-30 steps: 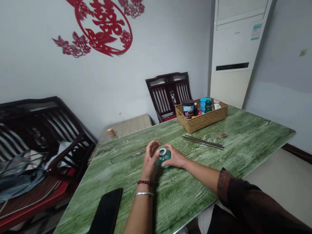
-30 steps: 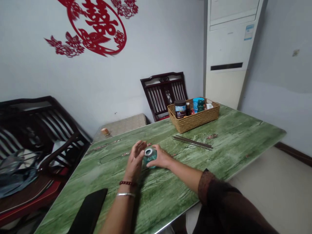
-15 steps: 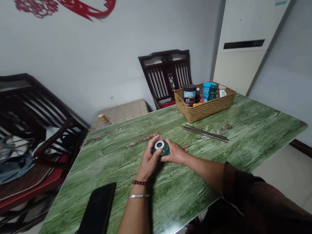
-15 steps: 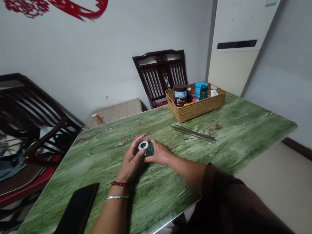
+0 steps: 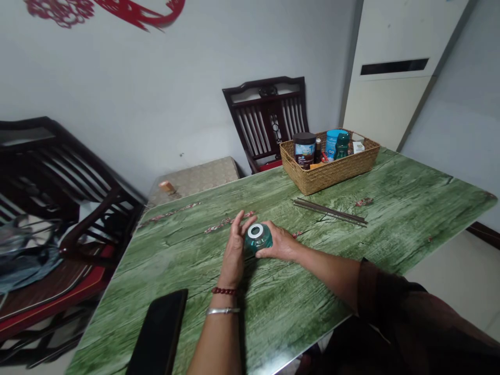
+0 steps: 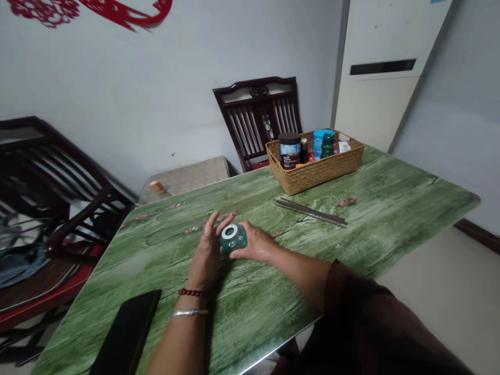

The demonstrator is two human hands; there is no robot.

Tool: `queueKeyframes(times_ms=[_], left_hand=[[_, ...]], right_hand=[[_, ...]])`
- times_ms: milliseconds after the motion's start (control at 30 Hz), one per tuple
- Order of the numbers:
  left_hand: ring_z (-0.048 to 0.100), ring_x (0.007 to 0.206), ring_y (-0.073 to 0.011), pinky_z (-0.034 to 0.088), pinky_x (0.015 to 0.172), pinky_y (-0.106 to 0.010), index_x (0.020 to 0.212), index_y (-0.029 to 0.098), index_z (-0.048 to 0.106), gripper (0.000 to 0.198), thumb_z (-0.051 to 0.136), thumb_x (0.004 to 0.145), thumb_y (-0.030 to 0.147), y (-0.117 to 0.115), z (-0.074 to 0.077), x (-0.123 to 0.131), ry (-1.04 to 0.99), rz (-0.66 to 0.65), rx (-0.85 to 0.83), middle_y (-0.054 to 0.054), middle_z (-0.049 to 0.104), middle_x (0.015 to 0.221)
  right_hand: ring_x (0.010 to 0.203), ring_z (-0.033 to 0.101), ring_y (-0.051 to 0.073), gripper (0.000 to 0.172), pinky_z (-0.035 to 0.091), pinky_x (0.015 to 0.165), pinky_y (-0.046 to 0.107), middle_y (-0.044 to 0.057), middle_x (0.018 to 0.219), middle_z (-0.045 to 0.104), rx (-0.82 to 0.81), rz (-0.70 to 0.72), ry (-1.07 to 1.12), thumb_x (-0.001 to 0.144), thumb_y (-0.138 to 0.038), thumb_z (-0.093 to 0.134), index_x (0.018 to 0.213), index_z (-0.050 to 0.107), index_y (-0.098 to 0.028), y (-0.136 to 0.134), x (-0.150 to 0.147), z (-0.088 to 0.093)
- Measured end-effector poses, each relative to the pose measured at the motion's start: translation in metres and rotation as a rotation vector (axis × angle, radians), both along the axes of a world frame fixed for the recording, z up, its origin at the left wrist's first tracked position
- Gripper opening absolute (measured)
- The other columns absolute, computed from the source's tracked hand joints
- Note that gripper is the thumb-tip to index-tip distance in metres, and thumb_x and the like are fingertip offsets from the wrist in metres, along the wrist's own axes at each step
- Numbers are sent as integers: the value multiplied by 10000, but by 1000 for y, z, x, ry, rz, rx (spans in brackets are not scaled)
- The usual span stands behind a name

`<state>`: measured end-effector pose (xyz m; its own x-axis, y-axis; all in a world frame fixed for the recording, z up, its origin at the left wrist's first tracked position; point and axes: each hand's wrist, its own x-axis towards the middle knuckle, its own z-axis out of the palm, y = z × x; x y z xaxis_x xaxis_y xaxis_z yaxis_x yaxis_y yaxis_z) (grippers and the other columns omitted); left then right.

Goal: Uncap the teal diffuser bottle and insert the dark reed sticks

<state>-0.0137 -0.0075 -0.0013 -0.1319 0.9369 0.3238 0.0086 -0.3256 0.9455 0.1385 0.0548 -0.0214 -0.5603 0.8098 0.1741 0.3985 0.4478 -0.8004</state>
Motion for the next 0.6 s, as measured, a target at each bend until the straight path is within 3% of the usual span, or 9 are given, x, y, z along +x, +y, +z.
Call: queueKeyframes(times_ms=[167, 267, 367, 433, 500, 600], left_hand=[[641, 1130, -233, 417, 1083, -424, 1432, 264, 503, 637, 408, 962, 684, 4, -6, -8, -42, 92, 4, -93, 702, 1155], [622, 1160, -216, 420, 1082, -394, 1360, 290, 566, 569, 437, 959, 671, 7, -9, -11, -77, 172, 36, -72, 678, 1161], [523, 1342, -235, 385, 1126, -404, 1451, 325, 490, 643, 423, 941, 711, 6, -9, -7, -89, 131, 13, -88, 606, 1383], [524, 1347, -247, 372, 1139, -427, 1516, 314, 413, 712, 393, 939, 731, 4, -7, -3, -66, 52, -7, -111, 591, 1426], [594, 1247, -253, 403, 1107, -443, 1532, 289, 389, 740, 384, 940, 732, 3, -6, -1, -50, 0, -20, -126, 639, 1354], [639, 1112, -234, 453, 1042, -419, 1478, 278, 458, 698, 454, 930, 709, 3, -6, -3, -61, 42, 1, -102, 679, 1210]], right_hand=[[1100, 668, 294, 812, 504, 884, 386, 87, 1199, 689, -2, 6, 29, 642, -414, 897, 1314, 485, -218, 1, 0, -5], [1103, 668, 298, 833, 503, 896, 394, 89, 1204, 689, 1, 2, 32, 637, -415, 900, 1331, 481, -222, 2, 0, -5], [1107, 666, 296, 841, 499, 906, 398, 90, 1211, 685, 7, -4, 19, 640, -411, 899, 1342, 475, -224, 1, 0, -4], [1096, 668, 295, 830, 502, 893, 395, 91, 1202, 685, 4, -7, 3, 641, -413, 899, 1332, 481, -221, 1, 0, -3], [1078, 672, 297, 814, 505, 871, 391, 94, 1189, 688, 2, -5, -7, 642, -423, 897, 1316, 491, -212, 0, 0, -1], [1085, 670, 296, 822, 504, 871, 387, 95, 1194, 687, 1, 3, 5, 642, -424, 898, 1320, 487, -206, 0, 1, 0]])
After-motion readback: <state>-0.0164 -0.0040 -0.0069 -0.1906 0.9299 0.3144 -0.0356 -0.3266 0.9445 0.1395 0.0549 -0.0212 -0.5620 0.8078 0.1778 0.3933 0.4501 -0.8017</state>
